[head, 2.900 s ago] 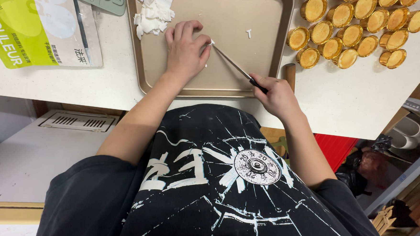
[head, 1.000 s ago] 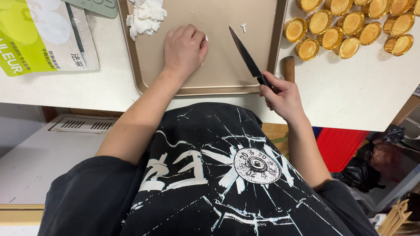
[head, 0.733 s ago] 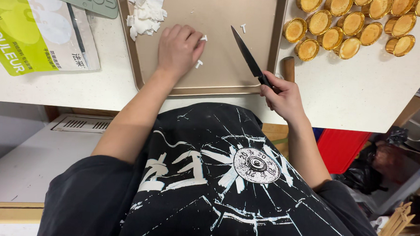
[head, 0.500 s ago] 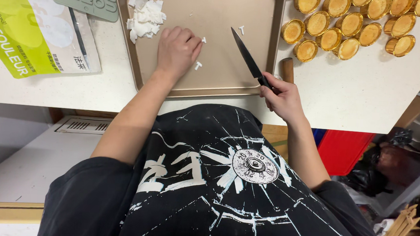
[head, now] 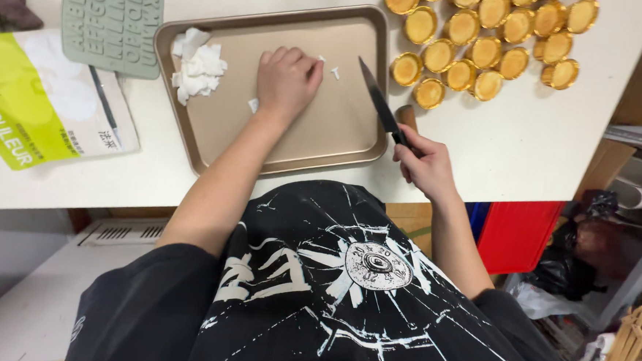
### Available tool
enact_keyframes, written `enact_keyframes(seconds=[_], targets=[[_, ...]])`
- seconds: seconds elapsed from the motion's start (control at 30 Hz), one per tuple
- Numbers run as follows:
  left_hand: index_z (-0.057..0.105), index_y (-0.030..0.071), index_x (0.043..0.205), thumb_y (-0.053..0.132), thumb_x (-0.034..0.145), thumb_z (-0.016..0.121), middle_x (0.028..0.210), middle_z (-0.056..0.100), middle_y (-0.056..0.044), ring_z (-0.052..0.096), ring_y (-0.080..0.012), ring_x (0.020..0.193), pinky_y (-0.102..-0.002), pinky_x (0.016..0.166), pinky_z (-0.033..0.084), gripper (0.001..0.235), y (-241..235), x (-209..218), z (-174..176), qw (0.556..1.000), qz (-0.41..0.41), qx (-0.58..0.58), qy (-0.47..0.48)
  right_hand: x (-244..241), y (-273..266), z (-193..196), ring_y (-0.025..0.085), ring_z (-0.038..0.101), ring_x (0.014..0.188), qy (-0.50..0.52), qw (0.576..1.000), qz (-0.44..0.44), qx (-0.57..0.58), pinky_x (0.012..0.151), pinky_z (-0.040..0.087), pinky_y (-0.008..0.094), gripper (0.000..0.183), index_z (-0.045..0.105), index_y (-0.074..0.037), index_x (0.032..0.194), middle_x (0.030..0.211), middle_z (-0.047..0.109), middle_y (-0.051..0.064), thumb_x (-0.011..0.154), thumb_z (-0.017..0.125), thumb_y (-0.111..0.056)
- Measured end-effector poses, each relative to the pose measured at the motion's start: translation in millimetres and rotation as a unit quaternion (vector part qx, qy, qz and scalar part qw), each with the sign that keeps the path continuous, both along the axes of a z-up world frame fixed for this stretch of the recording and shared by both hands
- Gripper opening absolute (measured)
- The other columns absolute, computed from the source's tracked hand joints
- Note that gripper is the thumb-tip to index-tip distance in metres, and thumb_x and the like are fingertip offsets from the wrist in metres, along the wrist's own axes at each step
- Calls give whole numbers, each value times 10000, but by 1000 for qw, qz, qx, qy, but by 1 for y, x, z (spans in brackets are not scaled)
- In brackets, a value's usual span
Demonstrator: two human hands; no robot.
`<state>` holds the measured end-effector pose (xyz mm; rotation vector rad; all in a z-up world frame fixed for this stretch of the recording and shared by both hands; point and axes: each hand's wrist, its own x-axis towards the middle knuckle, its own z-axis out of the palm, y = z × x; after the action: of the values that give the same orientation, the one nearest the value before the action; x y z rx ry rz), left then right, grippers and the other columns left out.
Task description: The person flattens a piece of white fondant with a rolling pin, presses a letter mold into it, and then uses a knife to cut out individual letters from the imprinted fondant on a tray.
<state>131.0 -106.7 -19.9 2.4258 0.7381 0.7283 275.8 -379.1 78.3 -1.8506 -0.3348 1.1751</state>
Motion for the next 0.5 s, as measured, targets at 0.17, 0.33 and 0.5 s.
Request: enact_keyframes(seconds=[0.17,0.33,0.5], targets=[[747,87,763,233,988,722,814,694,-55,644,-270,839,-427,802,433,270,0,-59,5,999,32,-38,19,-13,-14,2,38,500,499,7,1000,7,15,434,396,211,455,617,-9,1414,789,639,10,959,627,-36],[758,86,826,244,1038,688,880,714,-68,641,-269,896,-449,839,406,273,-4,-146,22,992,90,-40,77,-36,-25,-1,46,509,481,-22,1000,14,-1,414,410,223,468,615,-17,1408,767,651,24,942,642,-44],[815,131,967,284,1035,700,919,704,-66,609,-296,922,-475,816,357,203,26,-180,26,989,114,66,66,-63,-45,3,46,508,473,-35,999,37,19,401,397,227,452,627,-35,1403,753,637,12,952,640,-63]])
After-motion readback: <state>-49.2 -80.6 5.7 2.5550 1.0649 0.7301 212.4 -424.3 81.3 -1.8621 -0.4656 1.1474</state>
